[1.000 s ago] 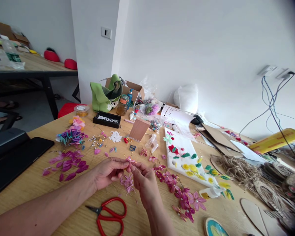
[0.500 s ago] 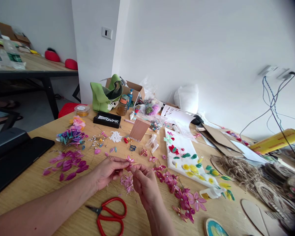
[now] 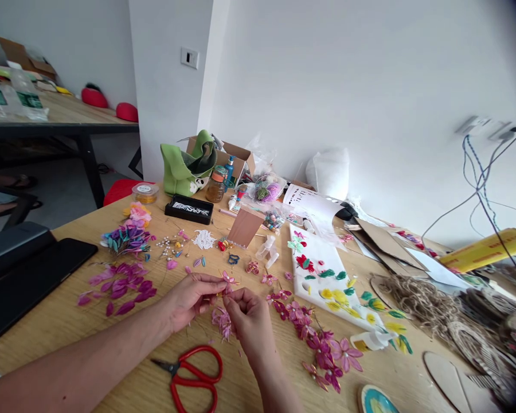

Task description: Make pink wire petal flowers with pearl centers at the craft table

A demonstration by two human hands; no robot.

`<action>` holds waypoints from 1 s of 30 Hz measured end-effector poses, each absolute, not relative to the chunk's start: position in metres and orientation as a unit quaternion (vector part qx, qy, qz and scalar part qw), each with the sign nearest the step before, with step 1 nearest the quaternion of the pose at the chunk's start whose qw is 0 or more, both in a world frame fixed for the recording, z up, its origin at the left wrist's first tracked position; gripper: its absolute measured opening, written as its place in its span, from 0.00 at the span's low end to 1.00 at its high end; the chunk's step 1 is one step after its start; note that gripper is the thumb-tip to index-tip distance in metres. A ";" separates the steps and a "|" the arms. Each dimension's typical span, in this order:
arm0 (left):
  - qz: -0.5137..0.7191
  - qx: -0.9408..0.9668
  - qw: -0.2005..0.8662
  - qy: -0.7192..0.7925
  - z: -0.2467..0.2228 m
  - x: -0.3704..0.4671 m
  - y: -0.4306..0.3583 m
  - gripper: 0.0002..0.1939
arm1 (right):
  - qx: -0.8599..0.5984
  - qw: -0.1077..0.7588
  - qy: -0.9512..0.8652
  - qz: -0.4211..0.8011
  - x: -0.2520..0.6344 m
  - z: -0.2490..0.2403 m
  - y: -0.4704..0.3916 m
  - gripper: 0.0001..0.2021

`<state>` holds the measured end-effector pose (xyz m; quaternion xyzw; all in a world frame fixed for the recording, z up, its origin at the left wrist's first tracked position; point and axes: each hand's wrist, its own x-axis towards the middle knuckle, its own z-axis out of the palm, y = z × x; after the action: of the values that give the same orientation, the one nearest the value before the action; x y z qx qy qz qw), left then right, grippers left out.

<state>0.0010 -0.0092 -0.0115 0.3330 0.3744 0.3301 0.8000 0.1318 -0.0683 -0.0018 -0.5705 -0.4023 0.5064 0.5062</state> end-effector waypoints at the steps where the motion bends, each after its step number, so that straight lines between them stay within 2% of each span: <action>1: 0.332 0.338 0.797 0.375 -0.012 0.001 -0.009 0.14 | -0.573 0.508 -0.406 0.500 0.132 -0.001 -0.069 0.13; 8: 0.330 0.363 0.784 0.380 -0.010 0.002 -0.010 0.15 | -0.576 0.502 -0.417 0.492 0.135 0.000 -0.069 0.18; 16: 0.323 0.362 0.788 0.378 -0.011 0.003 -0.013 0.18 | -0.573 0.502 -0.416 0.497 0.133 0.000 -0.068 0.14; 22: 0.319 0.356 0.801 0.360 -0.013 0.002 -0.012 0.15 | -0.566 0.503 -0.431 0.492 0.128 0.002 -0.069 0.12; 30: 0.335 0.351 0.793 0.367 -0.008 0.003 -0.013 0.15 | -0.586 0.500 -0.422 0.478 0.131 -0.002 -0.070 0.15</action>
<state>0.0028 -0.0125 -0.0082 0.3514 0.3673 0.3353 0.7932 0.1310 -0.0704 -0.0023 -0.5864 -0.4218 0.4780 0.4998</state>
